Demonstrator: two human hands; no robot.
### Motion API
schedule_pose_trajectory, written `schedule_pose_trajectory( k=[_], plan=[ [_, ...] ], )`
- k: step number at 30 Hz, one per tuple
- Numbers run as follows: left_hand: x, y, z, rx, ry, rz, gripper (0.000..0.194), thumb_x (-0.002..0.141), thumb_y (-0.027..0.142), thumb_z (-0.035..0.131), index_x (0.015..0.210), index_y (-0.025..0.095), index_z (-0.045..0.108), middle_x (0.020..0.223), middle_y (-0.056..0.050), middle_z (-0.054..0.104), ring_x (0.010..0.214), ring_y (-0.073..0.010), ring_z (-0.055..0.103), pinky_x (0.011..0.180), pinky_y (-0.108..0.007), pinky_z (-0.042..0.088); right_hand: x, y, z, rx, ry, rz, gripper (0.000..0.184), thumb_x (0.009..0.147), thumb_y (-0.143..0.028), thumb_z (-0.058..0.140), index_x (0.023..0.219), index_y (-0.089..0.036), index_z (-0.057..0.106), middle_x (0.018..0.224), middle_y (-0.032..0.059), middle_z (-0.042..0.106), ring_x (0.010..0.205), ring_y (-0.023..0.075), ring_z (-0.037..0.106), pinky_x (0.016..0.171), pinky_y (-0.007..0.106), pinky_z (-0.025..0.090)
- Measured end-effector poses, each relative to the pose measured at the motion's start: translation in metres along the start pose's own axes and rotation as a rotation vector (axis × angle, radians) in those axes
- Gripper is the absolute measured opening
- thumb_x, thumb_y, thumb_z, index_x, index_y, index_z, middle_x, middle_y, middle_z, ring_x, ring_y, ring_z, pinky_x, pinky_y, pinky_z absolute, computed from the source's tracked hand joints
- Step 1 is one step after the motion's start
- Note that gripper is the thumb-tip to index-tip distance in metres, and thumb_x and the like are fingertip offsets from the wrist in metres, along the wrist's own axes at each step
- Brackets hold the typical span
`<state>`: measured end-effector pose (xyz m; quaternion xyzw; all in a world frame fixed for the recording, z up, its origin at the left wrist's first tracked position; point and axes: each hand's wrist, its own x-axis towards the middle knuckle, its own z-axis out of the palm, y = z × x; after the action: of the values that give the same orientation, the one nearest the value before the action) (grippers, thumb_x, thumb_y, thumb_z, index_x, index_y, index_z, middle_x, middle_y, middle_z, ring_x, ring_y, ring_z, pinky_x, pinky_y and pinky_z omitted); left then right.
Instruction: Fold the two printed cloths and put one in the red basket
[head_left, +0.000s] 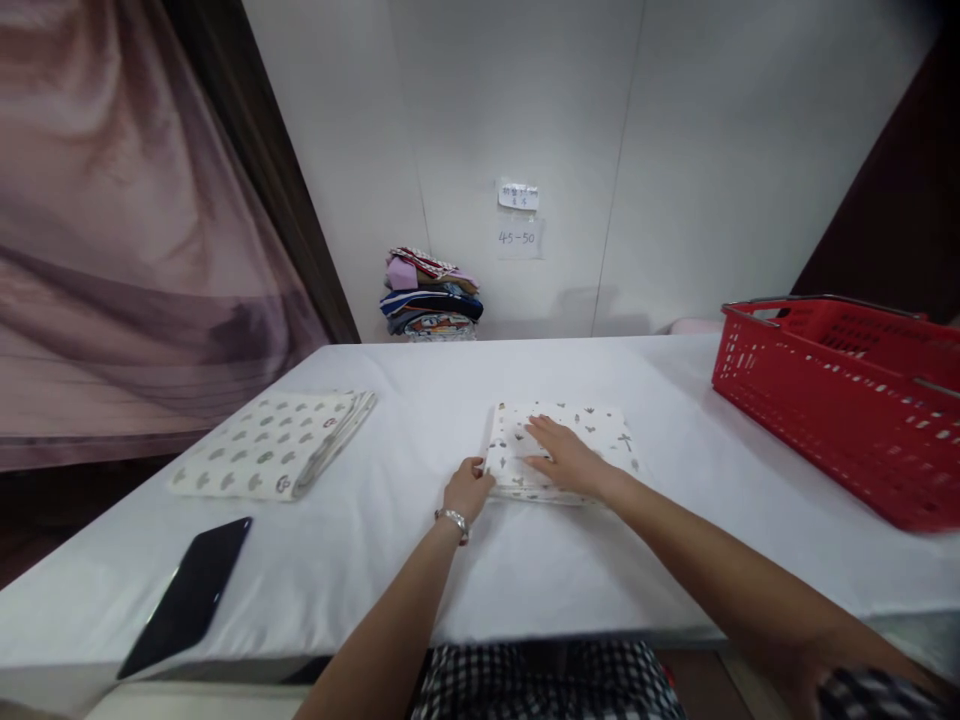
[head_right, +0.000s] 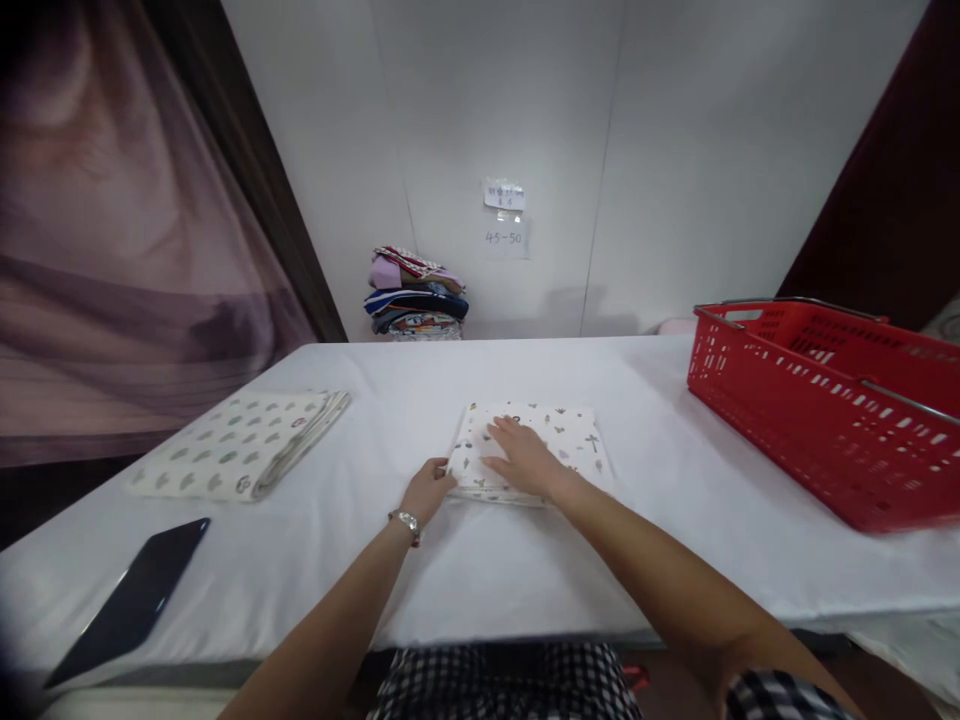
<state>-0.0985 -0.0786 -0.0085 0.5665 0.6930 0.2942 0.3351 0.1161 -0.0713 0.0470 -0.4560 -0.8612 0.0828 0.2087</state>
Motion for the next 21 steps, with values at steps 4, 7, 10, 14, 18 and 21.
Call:
schedule_pose_trajectory(
  k=[4, 7, 10, 14, 18, 21],
  plan=[
    [-0.006, 0.001, 0.001, 0.004, 0.016, 0.018, 0.035, 0.071, 0.021, 0.054, 0.106, 0.019, 0.053, 0.087, -0.003, 0.066, 0.082, -0.0178, 0.060, 0.072, -0.027, 0.041, 0.046, -0.026, 0.031, -0.005, -0.077, -0.037, 0.058, 0.087, -0.050, 0.034, 0.136, -0.017, 0.032, 0.145, 0.0105, 0.023, 0.134, 0.0234, 0.011, 0.106, 0.046, 0.012],
    [-0.010, 0.002, 0.001, 0.045, 0.026, 0.034, 0.034, 0.072, 0.019, 0.051, 0.106, 0.019, 0.053, 0.088, -0.002, 0.065, 0.083, -0.0165, 0.059, 0.073, -0.026, 0.040, 0.064, -0.022, 0.055, -0.033, -0.260, 0.114, 0.064, 0.087, -0.054, 0.026, 0.138, -0.015, 0.027, 0.147, 0.0096, 0.016, 0.135, 0.0228, 0.006, 0.106, 0.048, 0.005],
    [-0.013, 0.002, 0.001, 0.064, 0.021, 0.048, 0.036, 0.073, 0.019, 0.049, 0.109, 0.019, 0.051, 0.088, -0.002, 0.065, 0.082, -0.0150, 0.058, 0.074, -0.026, 0.040, 0.069, -0.013, 0.067, -0.041, -0.325, 0.164, 0.066, 0.087, -0.056, 0.021, 0.140, -0.017, 0.021, 0.149, 0.0053, 0.008, 0.135, 0.0201, 0.001, 0.106, 0.045, 0.000],
    [-0.014, 0.006, -0.004, 0.096, -0.011, 0.026, 0.040, 0.074, 0.020, 0.048, 0.114, 0.020, 0.049, 0.089, -0.001, 0.066, 0.084, -0.0158, 0.059, 0.076, -0.027, 0.041, 0.067, -0.010, 0.069, -0.043, -0.329, 0.163, 0.067, 0.087, -0.057, 0.018, 0.141, -0.019, 0.019, 0.149, 0.0027, 0.007, 0.135, 0.0187, -0.001, 0.106, 0.043, -0.001],
    [-0.009, 0.028, -0.011, 0.223, 0.012, 0.077, 0.048, 0.072, 0.022, 0.050, 0.120, 0.019, 0.046, 0.112, -0.005, 0.061, 0.106, -0.0203, 0.051, 0.089, -0.031, 0.038, 0.065, -0.011, 0.070, -0.023, -0.300, 0.144, 0.065, 0.087, -0.055, 0.020, 0.141, -0.018, 0.021, 0.148, 0.0038, 0.009, 0.135, 0.0196, 0.002, 0.106, 0.045, 0.000],
    [-0.002, 0.047, -0.006, 0.363, 0.099, 0.249, 0.048, 0.078, 0.030, 0.045, 0.124, 0.018, 0.045, 0.136, -0.006, 0.041, 0.127, -0.0220, 0.030, 0.103, -0.036, 0.024, 0.067, -0.008, 0.071, 0.000, -0.282, 0.120, 0.060, 0.088, -0.048, 0.028, 0.140, -0.019, 0.022, 0.148, 0.0054, 0.013, 0.135, 0.0211, 0.005, 0.106, 0.048, 0.003]
  ],
)
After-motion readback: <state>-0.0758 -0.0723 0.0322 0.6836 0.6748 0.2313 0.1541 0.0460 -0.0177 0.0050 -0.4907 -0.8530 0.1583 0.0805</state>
